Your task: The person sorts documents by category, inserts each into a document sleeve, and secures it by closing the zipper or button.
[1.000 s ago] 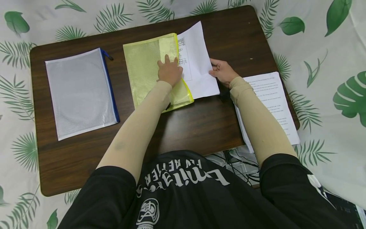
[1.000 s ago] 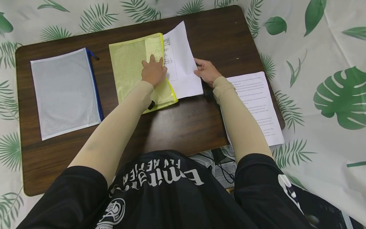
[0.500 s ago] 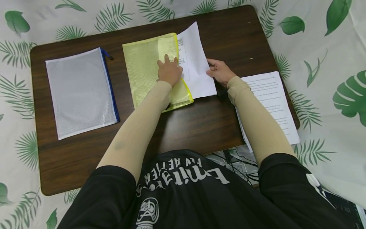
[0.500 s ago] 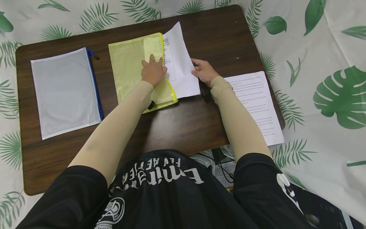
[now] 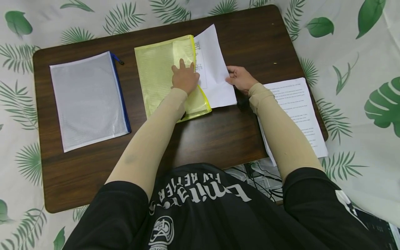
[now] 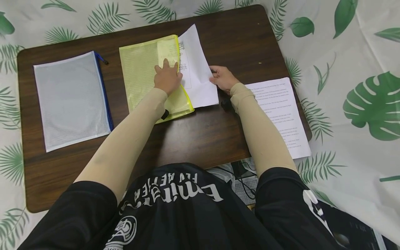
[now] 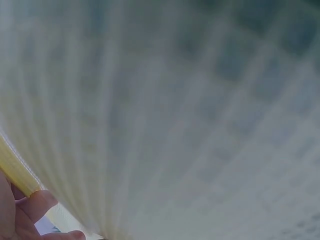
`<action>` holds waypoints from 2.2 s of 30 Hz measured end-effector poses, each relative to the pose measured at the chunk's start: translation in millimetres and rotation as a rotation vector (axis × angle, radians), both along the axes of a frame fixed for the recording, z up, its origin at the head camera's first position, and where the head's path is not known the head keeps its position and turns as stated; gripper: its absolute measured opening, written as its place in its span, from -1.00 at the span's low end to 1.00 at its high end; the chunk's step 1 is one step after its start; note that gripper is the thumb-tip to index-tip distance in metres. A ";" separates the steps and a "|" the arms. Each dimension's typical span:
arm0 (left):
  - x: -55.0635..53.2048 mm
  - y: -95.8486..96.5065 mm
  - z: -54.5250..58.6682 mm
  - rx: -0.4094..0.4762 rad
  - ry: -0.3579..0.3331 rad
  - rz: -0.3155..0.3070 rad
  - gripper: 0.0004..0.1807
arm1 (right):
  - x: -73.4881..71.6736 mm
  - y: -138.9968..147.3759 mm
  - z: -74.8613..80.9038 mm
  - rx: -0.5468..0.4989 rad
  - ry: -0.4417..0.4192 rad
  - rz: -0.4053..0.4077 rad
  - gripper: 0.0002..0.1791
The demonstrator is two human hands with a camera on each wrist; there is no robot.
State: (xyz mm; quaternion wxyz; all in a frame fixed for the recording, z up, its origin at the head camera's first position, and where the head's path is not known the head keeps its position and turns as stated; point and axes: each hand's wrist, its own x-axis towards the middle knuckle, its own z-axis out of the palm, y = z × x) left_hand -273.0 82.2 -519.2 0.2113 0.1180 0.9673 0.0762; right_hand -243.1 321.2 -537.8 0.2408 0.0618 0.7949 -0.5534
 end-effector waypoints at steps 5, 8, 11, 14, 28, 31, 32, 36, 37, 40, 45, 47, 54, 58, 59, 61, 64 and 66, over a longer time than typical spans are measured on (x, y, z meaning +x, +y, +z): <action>2.1 -1.2 1.7 0.018 0.000 0.013 -0.34 | 1.0 1.6 2.3 0.010 0.010 0.025 -0.34; 3.1 -1.9 2.3 0.026 -0.012 0.023 -0.34 | 1.6 2.0 3.2 0.023 0.005 0.031 -0.34; 3.4 -2.1 2.2 0.027 -0.016 0.021 -0.35 | 1.6 1.8 3.8 0.041 0.003 0.040 -0.34; 3.4 -1.3 1.2 0.024 -0.010 0.013 -0.35 | 1.4 1.5 5.0 0.069 0.016 0.052 -0.34; 4.9 -0.3 -0.1 -0.025 -0.001 -0.042 -0.34 | 0.9 -2.9 4.5 0.082 0.025 0.028 -0.36; 5.5 -0.5 -0.9 -0.027 0.009 -0.050 -0.34 | 0.8 -5.6 2.6 0.035 0.018 0.010 -0.37; 5.7 -0.3 -1.3 -0.021 0.011 -0.044 -0.34 | 1.0 -5.9 2.0 0.023 0.017 0.003 -0.37; 6.5 -0.9 -1.6 0.031 0.005 0.018 -0.33 | 0.9 -8.3 0.3 -0.018 0.009 -0.008 -0.37; 6.7 -0.7 -1.7 0.037 0.006 0.024 -0.33 | 1.4 -8.1 0.2 -0.030 0.008 -0.008 -0.36; 6.8 -1.1 -1.9 0.045 0.005 0.035 -0.33 | 2.4 -6.7 0.0 -0.054 0.000 -0.003 -0.35; 6.3 -2.6 -1.4 0.036 0.007 0.028 -0.34 | 3.7 -2.9 1.1 -0.051 0.001 0.019 -0.39; 6.4 -3.3 -0.8 0.034 0.003 0.025 -0.34 | 4.2 -1.5 2.0 -0.045 -0.012 0.026 -0.40; 6.0 -6.1 -1.3 0.037 0.007 0.008 -0.34 | 4.7 0.6 5.6 -0.096 -0.117 -0.040 -0.37; 6.1 -6.9 -2.3 0.025 0.013 -0.003 -0.34 | 4.9 -1.4 6.4 -0.135 -0.111 -0.086 -0.36; 6.0 -6.9 -2.5 0.026 0.014 -0.002 -0.34 | 5.2 -2.2 6.9 -0.143 -0.104 -0.091 -0.37; 6.2 -7.0 -2.4 0.035 0.019 0.003 -0.34 | 6.1 -4.3 8.7 -0.159 -0.089 -0.100 -0.37; 6.3 -6.8 -1.5 0.053 0.022 0.010 -0.34 | 7.9 -8.4 13.2 -0.182 -0.077 -0.111 -0.37; 6.4 -6.5 -0.5 0.063 0.025 0.011 -0.35 | 9.3 -11.1 17.0 -0.184 -0.070 -0.116 -0.37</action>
